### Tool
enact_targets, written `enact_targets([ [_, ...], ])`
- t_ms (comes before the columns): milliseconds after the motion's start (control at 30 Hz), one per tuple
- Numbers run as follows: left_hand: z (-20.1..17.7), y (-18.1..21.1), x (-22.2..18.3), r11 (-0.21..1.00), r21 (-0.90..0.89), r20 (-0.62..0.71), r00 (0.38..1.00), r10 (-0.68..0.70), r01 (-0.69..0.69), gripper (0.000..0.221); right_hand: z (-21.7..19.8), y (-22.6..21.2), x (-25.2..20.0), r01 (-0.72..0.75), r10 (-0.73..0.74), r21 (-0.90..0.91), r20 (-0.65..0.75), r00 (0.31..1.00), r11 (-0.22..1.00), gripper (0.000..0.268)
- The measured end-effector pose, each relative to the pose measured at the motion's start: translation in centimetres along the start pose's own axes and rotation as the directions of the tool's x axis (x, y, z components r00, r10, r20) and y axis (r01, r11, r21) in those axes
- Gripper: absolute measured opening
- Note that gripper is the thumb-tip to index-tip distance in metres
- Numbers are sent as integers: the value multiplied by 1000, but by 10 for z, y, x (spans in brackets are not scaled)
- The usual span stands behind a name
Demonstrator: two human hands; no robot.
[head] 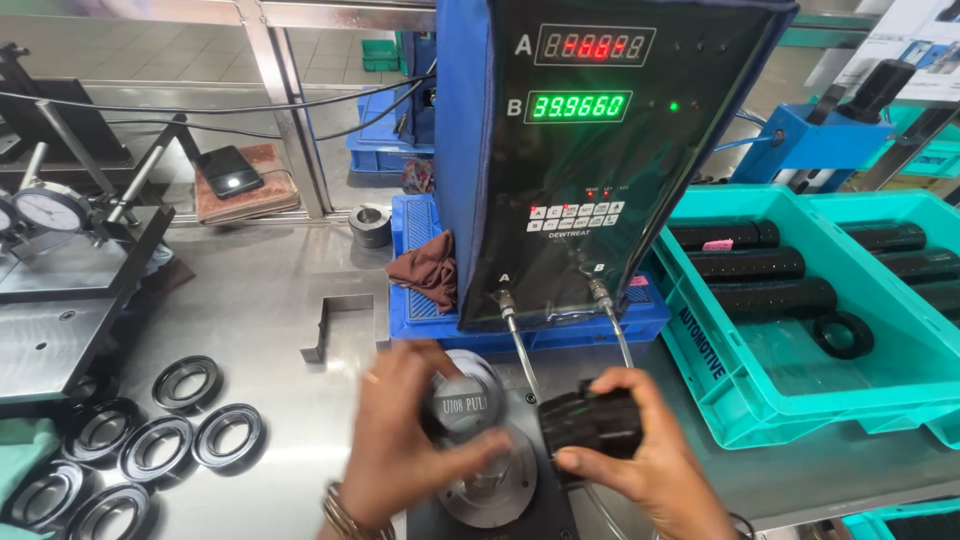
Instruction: Testing metal pulley components using a digital measurement gauge in a factory setting.
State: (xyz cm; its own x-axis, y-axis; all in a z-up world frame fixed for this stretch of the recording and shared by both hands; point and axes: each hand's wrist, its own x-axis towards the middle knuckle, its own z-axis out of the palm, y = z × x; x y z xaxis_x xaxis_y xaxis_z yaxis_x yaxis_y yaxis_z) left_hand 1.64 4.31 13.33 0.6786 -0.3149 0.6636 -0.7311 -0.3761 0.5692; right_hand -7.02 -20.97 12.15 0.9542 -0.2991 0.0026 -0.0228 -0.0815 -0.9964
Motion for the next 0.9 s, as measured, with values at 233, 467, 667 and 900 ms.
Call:
enact_targets([
  [233, 4, -147, -18, 896, 277, -220, 931, -291, 346, 54, 50, -26, 9, 392, -197, -555, 378, 904, 734, 61],
  [467, 31, -180, -36, 706, 517, -3, 826, -563, 484, 53, 79, -38, 8, 722, -349, -540, 638, 686, 433, 59],
  [667, 32, -175, -35, 721, 561, 61, 849, -525, 407, 42, 102, 8, 2, 754, -246, -645, 716, 654, 127, 39],
  [900, 29, -201, -44, 686, 615, 4, 868, -496, 389, 39, 69, -9, 15, 720, -368, -548, 622, 691, 426, 41],
])
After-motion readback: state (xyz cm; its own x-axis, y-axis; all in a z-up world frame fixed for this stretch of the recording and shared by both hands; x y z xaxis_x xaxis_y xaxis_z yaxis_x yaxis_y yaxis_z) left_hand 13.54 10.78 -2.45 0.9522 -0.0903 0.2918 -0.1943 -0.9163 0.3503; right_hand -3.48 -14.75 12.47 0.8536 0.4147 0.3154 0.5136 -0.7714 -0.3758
